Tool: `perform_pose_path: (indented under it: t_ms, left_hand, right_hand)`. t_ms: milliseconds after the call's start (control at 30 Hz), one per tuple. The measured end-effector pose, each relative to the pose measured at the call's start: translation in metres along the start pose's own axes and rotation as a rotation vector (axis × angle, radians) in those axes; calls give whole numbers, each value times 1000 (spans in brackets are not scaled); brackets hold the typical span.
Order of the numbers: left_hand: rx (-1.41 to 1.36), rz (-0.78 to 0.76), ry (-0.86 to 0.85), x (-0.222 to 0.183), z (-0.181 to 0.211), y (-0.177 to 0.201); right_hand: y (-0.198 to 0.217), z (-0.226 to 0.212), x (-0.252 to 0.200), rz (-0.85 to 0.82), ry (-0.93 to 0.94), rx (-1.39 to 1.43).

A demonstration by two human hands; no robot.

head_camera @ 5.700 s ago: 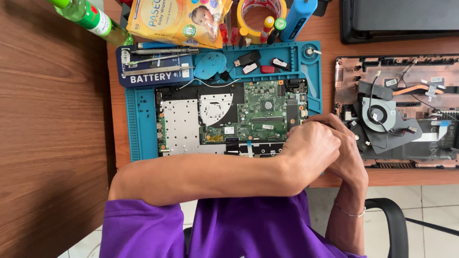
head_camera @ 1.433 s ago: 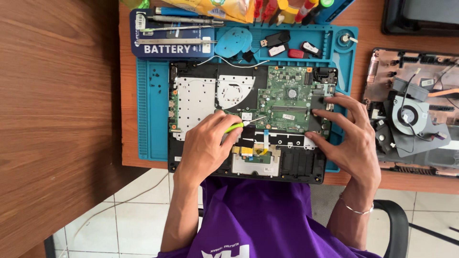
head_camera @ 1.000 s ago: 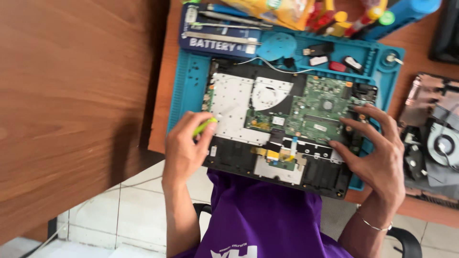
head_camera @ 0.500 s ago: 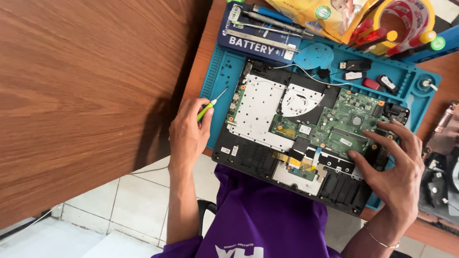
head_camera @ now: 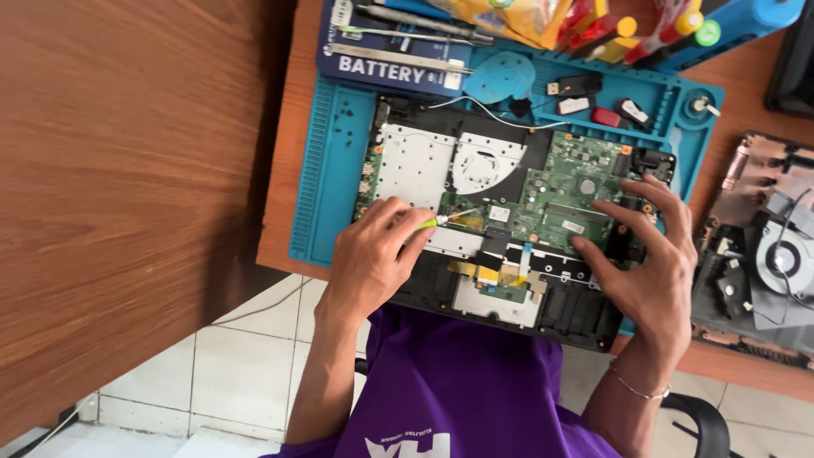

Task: The person disassembles the internal components of a laptop on a workbench using a small screwdriver, removing screws and detaching various modules from the motherboard.

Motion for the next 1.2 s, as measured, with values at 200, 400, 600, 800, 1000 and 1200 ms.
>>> perform_pose_path:
  t_ms: [200, 400, 600, 800, 1000, 1200]
  left_hand:
    - [-10, -4, 27, -2, -9, -9]
    - [-56, 16, 67, -3, -7, 3]
    - [-60, 36, 99, 1, -3, 17]
    - [-77, 164, 442, -10, -39, 46]
    - [51, 201, 471, -14, -64, 64]
    - [123, 117, 356, -6, -69, 59]
  right_hand:
    - [-1, 5, 0, -13, -22, 25]
    - [-1, 8, -2, -23, -30, 30]
    - [-1, 2, 2, -16, -5, 33]
    - [-4, -1, 6, -20, -13, 29]
    - [-7, -6, 9, -26, 9, 10]
    - [-5, -15, 15, 2, 8, 23]
Point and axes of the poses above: each hand's wrist, its own x-axis towards the middle knuckle, its own y-axis out of the back of the hand, z = x × y, the point moved 6 cm from there along x, towards the middle knuckle, and after that the axes turned 2 degrees about x, right-handed, at the moved point
